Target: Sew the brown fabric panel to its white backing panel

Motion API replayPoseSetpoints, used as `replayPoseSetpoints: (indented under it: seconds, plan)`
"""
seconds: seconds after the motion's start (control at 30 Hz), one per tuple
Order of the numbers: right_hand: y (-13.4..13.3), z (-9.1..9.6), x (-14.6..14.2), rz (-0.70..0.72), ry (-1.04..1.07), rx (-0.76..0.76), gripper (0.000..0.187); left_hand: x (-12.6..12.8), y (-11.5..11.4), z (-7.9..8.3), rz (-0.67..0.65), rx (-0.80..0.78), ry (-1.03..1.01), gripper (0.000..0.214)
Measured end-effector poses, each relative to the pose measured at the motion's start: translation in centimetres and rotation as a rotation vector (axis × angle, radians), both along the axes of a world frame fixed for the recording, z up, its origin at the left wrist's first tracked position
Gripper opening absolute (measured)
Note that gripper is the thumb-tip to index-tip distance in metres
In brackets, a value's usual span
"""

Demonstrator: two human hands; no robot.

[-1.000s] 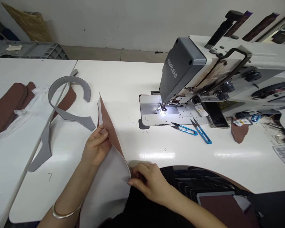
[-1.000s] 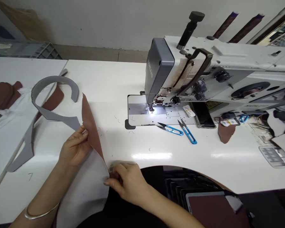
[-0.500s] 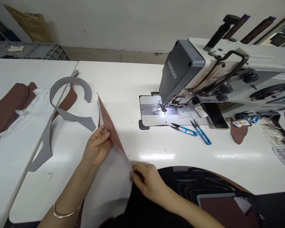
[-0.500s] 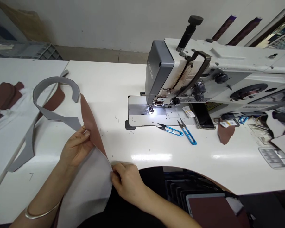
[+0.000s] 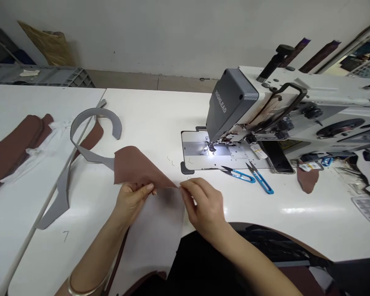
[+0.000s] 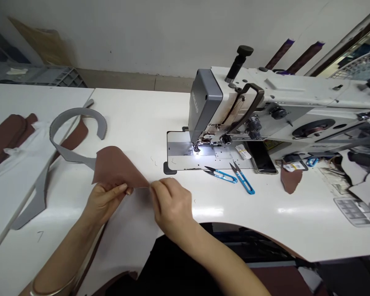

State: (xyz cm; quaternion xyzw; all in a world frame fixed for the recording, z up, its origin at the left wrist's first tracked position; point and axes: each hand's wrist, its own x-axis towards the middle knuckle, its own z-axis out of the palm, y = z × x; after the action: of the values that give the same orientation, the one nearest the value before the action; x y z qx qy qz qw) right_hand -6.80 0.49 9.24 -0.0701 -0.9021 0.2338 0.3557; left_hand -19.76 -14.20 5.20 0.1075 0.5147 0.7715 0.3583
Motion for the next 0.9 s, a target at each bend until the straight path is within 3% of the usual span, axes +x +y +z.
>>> replayPoseSetpoints:
  seconds: [0.13, 0.4, 0.53, 0.6, 0.7, 0.77, 0.83, 0.9]
  plan:
    - [-0.9, -0.4, -1.7, 0.169, -0.096, -0.004, 0.014, 0.5, 0.0, -0.3, -0.018, -0.113, 0.216, 0.006]
    - [-2.0, -2.0, -2.0, 0.038, -0.154, 0.187, 0.017, 1.3, -0.1, 0.1, 0.083, -0.387, 0.392, 0.02]
    - [-2.2, -2.3, -2.4, 0.02, -0.138, 0.309, 0.016, 1.2, -0.1, -0.1, 0.135, -0.427, 0.336, 0.02]
    - [-2.1, -2.2, -2.6, 0.032, -0.054, 0.207, 0.014, 1.1, 0.0, -0.2, 0.107, -0.327, 0.248, 0.02]
    - [-1.5, -1.9, -2.3, 0.061, 0.027, -0.132, 0.01, 0.7, 0.0, -0.1, 0.031, -0.17, 0.129, 0.018]
    - [-1.1, -1.5, -1.9, 0.105, 0.022, -0.292, 0.014, 0.6, 0.1, 0.1, 0.021, -0.149, 0.106, 0.017]
    - [-0.9, -1.4, -1.6, 0.177, 0.007, -0.323, 0.022, 0.6, 0.1, 0.3, 0.018, -0.139, 0.104, 0.017]
    - [-1.1, -1.4, -1.4, 0.227, -0.027, -0.248, 0.03, 0.7, 0.1, 0.3, 0.008, -0.126, 0.092, 0.019]
